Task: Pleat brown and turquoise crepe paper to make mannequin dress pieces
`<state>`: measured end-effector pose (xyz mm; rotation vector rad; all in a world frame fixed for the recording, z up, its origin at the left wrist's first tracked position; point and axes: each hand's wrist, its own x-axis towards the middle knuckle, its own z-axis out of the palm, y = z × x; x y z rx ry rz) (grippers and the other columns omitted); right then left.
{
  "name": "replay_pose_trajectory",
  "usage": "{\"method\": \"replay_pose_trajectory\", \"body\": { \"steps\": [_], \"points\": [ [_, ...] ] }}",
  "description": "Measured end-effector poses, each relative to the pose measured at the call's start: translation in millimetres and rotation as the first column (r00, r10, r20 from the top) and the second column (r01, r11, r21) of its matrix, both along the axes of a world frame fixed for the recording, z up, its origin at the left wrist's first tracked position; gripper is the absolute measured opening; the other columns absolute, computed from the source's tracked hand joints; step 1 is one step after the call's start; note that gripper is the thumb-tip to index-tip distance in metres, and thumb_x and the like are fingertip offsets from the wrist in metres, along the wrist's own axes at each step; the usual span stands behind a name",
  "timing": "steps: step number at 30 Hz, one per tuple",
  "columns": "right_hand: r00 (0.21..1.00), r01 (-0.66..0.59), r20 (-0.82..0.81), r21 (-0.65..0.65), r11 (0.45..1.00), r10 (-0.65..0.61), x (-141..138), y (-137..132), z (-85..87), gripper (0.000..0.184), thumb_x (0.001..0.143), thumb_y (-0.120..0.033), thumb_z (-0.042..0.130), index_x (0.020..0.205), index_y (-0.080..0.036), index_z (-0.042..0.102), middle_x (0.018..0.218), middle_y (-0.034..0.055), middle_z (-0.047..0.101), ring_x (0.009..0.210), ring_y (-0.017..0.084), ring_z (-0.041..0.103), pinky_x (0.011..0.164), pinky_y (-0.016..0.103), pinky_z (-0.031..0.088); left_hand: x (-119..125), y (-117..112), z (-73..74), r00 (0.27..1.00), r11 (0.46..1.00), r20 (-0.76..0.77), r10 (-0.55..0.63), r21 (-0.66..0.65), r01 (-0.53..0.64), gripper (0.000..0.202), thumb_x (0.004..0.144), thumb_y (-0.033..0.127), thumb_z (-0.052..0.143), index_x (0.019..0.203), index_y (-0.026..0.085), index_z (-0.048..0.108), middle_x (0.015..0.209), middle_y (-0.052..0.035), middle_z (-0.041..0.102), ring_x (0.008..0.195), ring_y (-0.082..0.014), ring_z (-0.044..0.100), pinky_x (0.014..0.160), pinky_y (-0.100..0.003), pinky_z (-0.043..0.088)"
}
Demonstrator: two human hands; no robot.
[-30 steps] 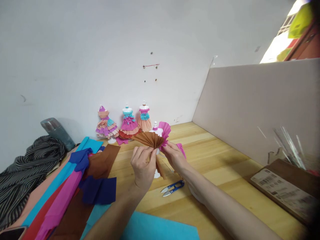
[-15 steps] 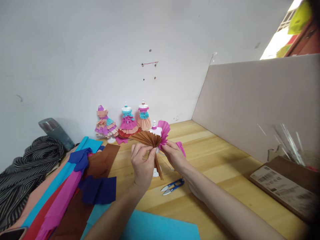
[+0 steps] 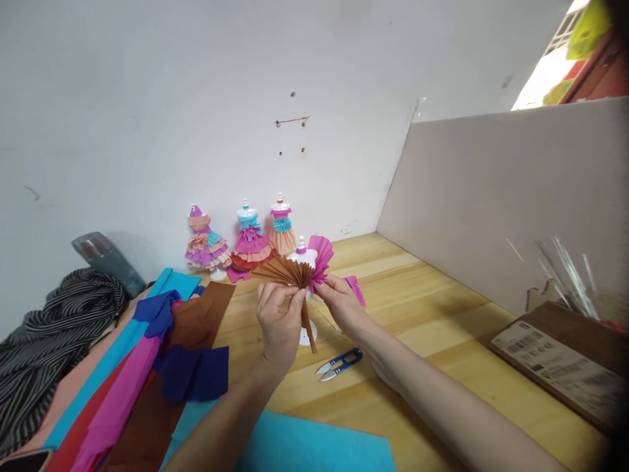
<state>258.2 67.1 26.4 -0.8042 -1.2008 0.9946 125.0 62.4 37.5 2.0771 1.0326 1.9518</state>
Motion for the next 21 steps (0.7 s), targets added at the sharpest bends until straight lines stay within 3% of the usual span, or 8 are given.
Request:
{"method": "replay_pose_trajectory", "body": {
  "steps": [15, 21],
  "points": [
    [0.998, 0.056, 0.035, -0.007, 0.998, -0.055, -2.4, -3.5, 2.6, 0.032, 0.078, -0.045, 0.062, 0.095, -0.02, 0.074, 0.09, 0.0034, 0.072, 0.088, 0.023, 0.059, 0.084, 0.035, 0.044, 2.5, -0.2, -1.8, 0.998, 0.998, 0.007, 0.059, 0.003, -0.059, 0.015, 0.08, 0.021, 0.067, 0.066, 0.019, 0.062, 0.064, 0.0014, 0.063, 0.066, -0.0142, 0.058, 0.065, -0.027, 0.046],
    [0.997, 0.057, 0.048, -0.005, 0.998, -0.057, -2.4, -3.3, 0.1, 0.03, 0.08, -0.043, 0.061, 0.095, -0.021, 0.073, 0.091, 0.0033, 0.072, 0.089, 0.024, 0.059, 0.085, 0.036, 0.044, 4.1, -2.5, -2.2, 0.999, 0.999, 0.036, 0.021, -0.033, -0.02, 0.015, 0.08, 0.022, 0.067, 0.066, 0.019, 0.062, 0.064, 0.0011, 0.063, 0.066, -0.0142, 0.058, 0.063, -0.027, 0.046]
  ]
}}
